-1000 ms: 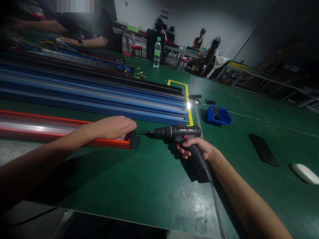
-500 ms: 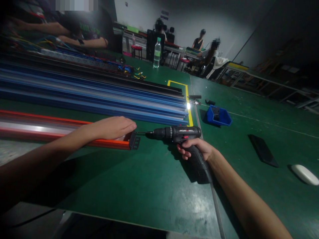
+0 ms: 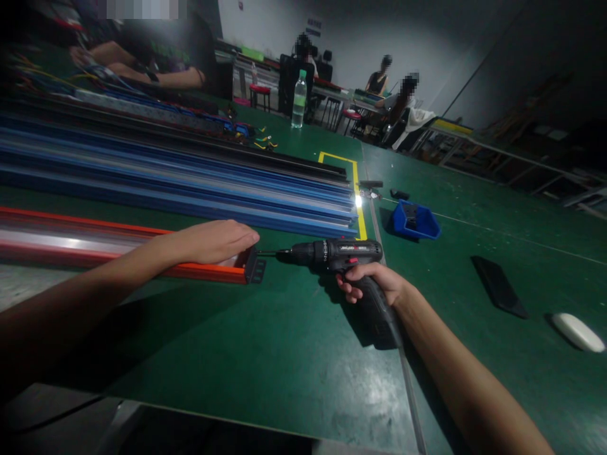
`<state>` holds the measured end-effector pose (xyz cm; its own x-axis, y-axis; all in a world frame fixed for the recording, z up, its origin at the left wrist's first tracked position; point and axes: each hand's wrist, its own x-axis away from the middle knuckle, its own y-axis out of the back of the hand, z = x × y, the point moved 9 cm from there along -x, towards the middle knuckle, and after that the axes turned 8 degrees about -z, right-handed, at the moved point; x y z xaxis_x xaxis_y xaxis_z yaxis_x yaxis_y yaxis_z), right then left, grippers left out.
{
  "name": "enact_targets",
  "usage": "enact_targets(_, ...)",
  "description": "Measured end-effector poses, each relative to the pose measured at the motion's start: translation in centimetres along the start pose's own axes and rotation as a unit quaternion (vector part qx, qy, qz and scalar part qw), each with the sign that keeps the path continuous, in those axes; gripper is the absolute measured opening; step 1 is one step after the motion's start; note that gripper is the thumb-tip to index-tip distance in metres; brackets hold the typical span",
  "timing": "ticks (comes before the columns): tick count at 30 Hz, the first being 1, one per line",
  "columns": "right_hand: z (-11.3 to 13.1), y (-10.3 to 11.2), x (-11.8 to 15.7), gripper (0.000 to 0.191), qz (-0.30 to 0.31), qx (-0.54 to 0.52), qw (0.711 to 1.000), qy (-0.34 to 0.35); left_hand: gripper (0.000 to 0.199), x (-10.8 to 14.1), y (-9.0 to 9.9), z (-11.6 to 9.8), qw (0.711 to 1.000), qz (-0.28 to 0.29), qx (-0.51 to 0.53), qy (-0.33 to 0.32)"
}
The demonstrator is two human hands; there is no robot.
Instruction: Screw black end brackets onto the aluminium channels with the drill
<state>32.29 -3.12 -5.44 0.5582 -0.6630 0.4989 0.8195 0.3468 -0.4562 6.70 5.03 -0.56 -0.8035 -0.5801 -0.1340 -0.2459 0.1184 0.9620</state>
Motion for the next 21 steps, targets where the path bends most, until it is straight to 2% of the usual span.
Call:
enact_targets(6, -0.08, 0.00, -0.06, 0.018, -0.005, -0.001, 1.000, -0.005, 0.041, -0.06, -0.14, 0.05, 1.000, 0.008, 0.004, 0.005)
enact_targets(21, -0.17, 0.23, -0.12, 0.020, -0.005, 0.000, 1.000, 0.001, 0.036, -0.12, -0.08, -0.06, 1.000, -0.012, -0.006, -0.026)
